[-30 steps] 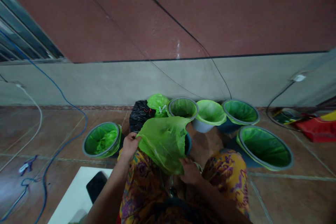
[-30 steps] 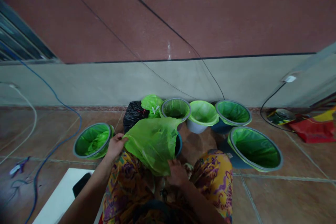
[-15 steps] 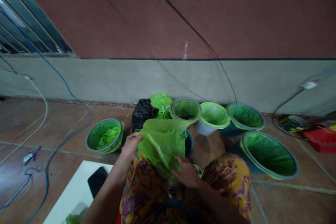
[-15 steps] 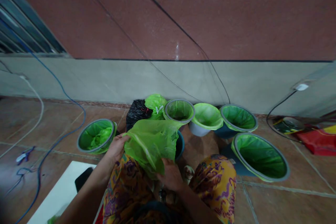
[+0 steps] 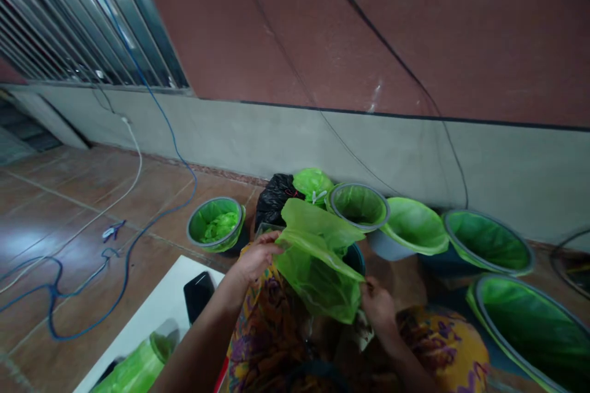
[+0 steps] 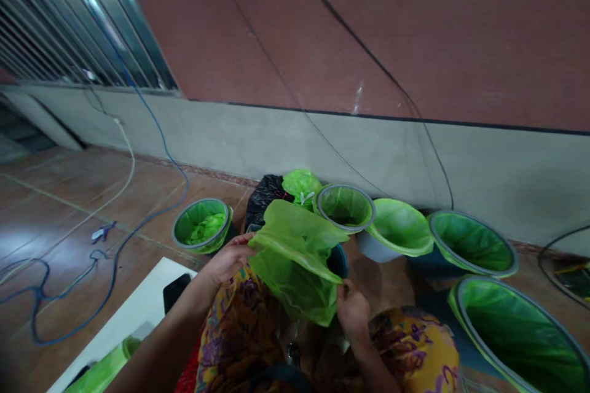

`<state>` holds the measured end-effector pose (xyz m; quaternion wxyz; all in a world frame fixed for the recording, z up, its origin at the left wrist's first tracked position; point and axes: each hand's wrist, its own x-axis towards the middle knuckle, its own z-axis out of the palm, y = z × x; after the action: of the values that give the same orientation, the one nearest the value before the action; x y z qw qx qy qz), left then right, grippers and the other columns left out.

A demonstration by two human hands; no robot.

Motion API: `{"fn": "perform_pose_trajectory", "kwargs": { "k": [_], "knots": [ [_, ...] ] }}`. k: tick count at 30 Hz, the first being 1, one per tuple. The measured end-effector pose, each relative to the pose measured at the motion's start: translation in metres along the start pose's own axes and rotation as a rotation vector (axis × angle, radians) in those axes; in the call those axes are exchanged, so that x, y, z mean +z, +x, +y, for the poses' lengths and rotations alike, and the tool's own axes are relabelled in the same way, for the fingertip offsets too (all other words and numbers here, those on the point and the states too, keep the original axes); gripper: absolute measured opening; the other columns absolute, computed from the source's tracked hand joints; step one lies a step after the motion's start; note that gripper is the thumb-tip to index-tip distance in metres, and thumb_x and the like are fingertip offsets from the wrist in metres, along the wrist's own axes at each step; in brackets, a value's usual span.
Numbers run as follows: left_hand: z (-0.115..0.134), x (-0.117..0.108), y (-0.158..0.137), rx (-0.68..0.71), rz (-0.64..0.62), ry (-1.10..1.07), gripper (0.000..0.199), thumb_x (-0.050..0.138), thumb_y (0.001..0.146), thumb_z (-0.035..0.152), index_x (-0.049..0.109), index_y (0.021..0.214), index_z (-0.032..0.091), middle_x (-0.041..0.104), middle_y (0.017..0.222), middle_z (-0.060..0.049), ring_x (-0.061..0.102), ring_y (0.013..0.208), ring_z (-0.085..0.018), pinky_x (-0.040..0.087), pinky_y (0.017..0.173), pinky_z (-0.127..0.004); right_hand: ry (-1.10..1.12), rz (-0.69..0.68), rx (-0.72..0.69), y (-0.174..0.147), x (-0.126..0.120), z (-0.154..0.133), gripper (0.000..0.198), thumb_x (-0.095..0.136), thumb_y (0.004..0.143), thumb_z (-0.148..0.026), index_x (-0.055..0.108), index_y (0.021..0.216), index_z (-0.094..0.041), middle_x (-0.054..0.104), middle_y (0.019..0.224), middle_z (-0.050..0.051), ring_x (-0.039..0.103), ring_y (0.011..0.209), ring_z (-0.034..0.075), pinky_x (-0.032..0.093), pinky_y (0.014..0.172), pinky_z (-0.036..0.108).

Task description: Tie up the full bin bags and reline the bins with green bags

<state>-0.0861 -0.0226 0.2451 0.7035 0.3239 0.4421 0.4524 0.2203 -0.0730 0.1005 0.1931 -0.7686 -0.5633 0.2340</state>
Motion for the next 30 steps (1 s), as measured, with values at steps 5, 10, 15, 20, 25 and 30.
{"fn": "perform_pose_trajectory", "kwargs": {
  "k": [5, 10, 15, 20, 25, 30],
  "knots": [
    [-0.006, -0.02, 0.009, 0.115, 0.025, 0.458, 0.018, 0.062, 0.058, 0.01, 0.065, 0.076, 0.016, 0.065, 0.072, 0.001, 0.06, 0.066, -0.014, 0.045, 0.067, -0.026, 0.118, 0.268, 0.003, 0.027, -0.055, 0.018, 0.04, 0.039, 0.083, -0.042, 0.066, 0.095, -0.015, 0.07, 0.072, 0.009, 0.062, 0.063, 0.022, 0.042, 0.058, 0.03],
    [-0.012, -0.025, 0.02, 0.402, 0.516, 1.275, 0.017, 0.05, 0.068, 0.004, 0.056, 0.074, 0.018, 0.06, 0.077, -0.002, 0.057, 0.074, -0.016, 0.042, 0.072, -0.027, 0.163, 0.426, -0.086, 0.026, -0.089, 0.005, 0.042, 0.042, 0.085, -0.048, 0.066, 0.093, -0.015, 0.071, 0.082, 0.011, 0.063, 0.07, 0.023, 0.045, 0.067, 0.032],
    [-0.016, -0.02, 0.019, 0.411, 0.7, 1.504, 0.023, 0.045, 0.075, 0.005, 0.054, 0.091, 0.019, 0.063, 0.092, -0.006, 0.061, 0.079, -0.018, 0.042, 0.071, -0.027, 0.11, 0.485, -0.181, 0.019, -0.102, 0.002, 0.039, 0.044, 0.087, -0.047, 0.067, 0.091, -0.016, 0.071, 0.091, 0.011, 0.064, 0.081, 0.024, 0.047, 0.077, 0.034],
    [-0.01, -0.022, 0.017, 0.372, 0.753, 1.534, 0.02, 0.049, 0.074, 0.008, 0.055, 0.089, 0.02, 0.062, 0.075, -0.002, 0.061, 0.069, -0.018, 0.038, 0.065, -0.026, -0.02, 0.556, -0.33, 0.014, -0.129, 0.007, 0.031, 0.045, 0.088, -0.04, 0.067, 0.088, -0.018, 0.069, 0.09, 0.009, 0.064, 0.08, 0.022, 0.048, 0.075, 0.033],
    [0.003, -0.014, 0.006, 0.485, 0.884, 1.368, 0.013, 0.052, 0.075, 0.016, 0.055, 0.087, 0.02, 0.055, 0.062, 0.003, 0.054, 0.056, -0.015, 0.035, 0.06, -0.024, 0.019, 0.83, -0.355, -0.005, -0.168, -0.017, 0.023, 0.051, 0.087, -0.035, 0.066, 0.09, -0.018, 0.067, 0.086, 0.008, 0.063, 0.08, 0.022, 0.048, 0.074, 0.034],
    [-0.001, -0.014, 0.001, 0.434, 0.857, 1.388, 0.005, 0.054, 0.074, 0.02, 0.051, 0.078, 0.021, 0.05, 0.06, 0.004, 0.051, 0.057, -0.013, 0.033, 0.06, -0.022, 0.056, 0.782, -0.307, -0.023, -0.139, -0.012, 0.015, 0.049, 0.085, -0.029, 0.059, 0.085, -0.019, 0.066, 0.089, 0.008, 0.063, 0.082, 0.021, 0.046, 0.073, 0.032]
  ]
}}
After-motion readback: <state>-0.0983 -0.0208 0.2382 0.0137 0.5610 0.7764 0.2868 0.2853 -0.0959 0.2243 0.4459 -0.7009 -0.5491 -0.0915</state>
